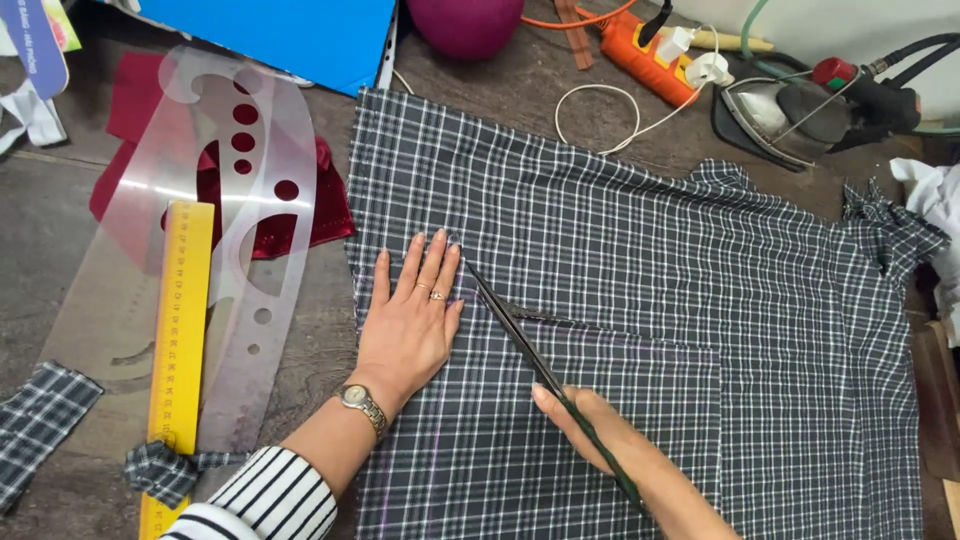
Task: The person uses shears to cut a piece of black and white checkered fabric along a marked line. After cutting, they use a yellow ruler and a purple marker to measure and mark additional lines on the fabric.
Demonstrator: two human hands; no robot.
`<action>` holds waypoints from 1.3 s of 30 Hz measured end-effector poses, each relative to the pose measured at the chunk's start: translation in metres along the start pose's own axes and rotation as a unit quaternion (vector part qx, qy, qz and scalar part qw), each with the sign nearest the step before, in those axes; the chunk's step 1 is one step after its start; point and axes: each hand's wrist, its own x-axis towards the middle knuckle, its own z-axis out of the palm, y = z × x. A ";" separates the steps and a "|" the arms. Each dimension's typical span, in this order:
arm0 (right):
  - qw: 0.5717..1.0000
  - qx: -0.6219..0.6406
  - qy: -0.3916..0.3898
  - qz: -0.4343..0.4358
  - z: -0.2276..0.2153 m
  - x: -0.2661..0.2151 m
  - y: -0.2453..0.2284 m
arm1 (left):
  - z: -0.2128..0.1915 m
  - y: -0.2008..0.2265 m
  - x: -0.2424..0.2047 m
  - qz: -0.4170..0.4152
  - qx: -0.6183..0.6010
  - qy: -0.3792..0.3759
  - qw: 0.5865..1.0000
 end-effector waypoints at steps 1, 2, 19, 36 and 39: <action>0.999 0.003 0.004 0.032 0.002 -0.001 -0.007 | -0.001 0.000 0.000 0.000 0.008 -0.001 1.000; 0.998 0.007 0.008 0.065 0.004 -0.003 -0.014 | -0.001 0.000 0.001 -0.001 0.016 -0.002 1.000; 0.947 0.026 -0.059 -0.314 0.022 -0.076 -0.050 | -0.004 0.000 0.001 -0.006 0.004 0.006 1.000; 0.988 0.067 0.107 0.090 0.058 0.026 -0.015 | -0.005 0.000 0.002 -0.004 -0.003 0.004 1.000; 0.990 0.031 0.091 0.105 0.058 0.027 -0.021 | -0.005 0.000 0.002 -0.003 -0.002 0.006 1.000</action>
